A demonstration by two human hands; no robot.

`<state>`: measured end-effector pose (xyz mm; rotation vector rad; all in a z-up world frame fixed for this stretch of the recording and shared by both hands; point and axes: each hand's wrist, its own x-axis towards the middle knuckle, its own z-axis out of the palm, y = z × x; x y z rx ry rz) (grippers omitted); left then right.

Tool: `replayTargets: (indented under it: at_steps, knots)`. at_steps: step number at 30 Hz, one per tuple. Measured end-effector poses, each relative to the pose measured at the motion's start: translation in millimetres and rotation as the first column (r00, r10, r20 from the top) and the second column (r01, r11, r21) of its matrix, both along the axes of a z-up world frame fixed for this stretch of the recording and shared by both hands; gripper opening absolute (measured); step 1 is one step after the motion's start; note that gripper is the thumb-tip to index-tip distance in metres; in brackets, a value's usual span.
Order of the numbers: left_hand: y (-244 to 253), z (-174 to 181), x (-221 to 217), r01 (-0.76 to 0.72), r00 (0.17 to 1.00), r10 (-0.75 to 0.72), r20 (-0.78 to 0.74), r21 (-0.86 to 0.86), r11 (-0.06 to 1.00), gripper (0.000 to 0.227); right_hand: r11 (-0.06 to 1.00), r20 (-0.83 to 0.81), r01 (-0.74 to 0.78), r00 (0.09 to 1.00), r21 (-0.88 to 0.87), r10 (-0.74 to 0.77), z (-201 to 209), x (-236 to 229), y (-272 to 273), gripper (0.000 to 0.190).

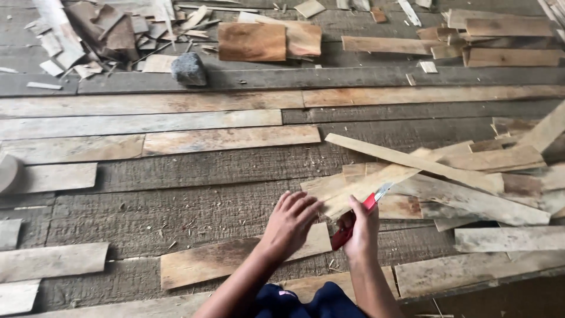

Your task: The person is selecting, scoring with a utility knife, and fitting thin wooden planks together to cover a floor surface.

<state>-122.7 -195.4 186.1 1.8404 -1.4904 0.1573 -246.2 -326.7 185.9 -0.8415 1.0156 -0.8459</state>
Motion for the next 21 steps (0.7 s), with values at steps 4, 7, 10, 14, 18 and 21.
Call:
replayTargets:
  at_steps: [4, 7, 10, 14, 18, 21]
  knots:
    - [11.6, -14.5, 14.3, 0.018, 0.989, -0.041, -0.143, -0.157, 0.987, 0.013, 0.99, 0.054, -0.088, 0.994, -0.11, 0.095, -7.7, 3.0, 14.4, 0.026]
    - [24.5, -38.1, 19.4, -0.023, 0.903, -0.101, -0.418, -0.281, 0.959, 0.015, 0.994, -0.009, 0.085, 0.996, -0.065, -0.086, -26.5, 1.6, 3.7, 0.019]
    - [53.3, -30.3, 35.9, -0.283, 0.801, 0.046, -0.597, -0.309, 0.908, 0.014, 0.983, 0.142, 0.175, 0.973, 0.059, -0.182, -72.5, -3.3, -26.4, 0.023]
    - [95.4, -45.8, 71.9, -0.642, 0.121, 0.03, -0.992, -0.055, 0.765, 0.025, 0.986, 0.086, 0.143, 0.985, 0.084, -0.15, -63.7, 9.5, -18.4, 0.03]
    - [149.4, -78.2, 111.8, -0.692, -0.041, -0.041, -0.998, -0.001, 0.722, 0.027, 0.996, 0.266, 0.01, 0.964, 0.087, -0.033, -89.2, 21.7, -0.1, 0.035]
    - [177.6, -104.4, 131.2, -0.758, -0.032, 0.014, -0.999, 0.033, 0.651, 0.027, 0.985, 0.323, -0.17, 0.934, 0.025, 0.153, -80.0, 47.6, 39.8, 0.051]
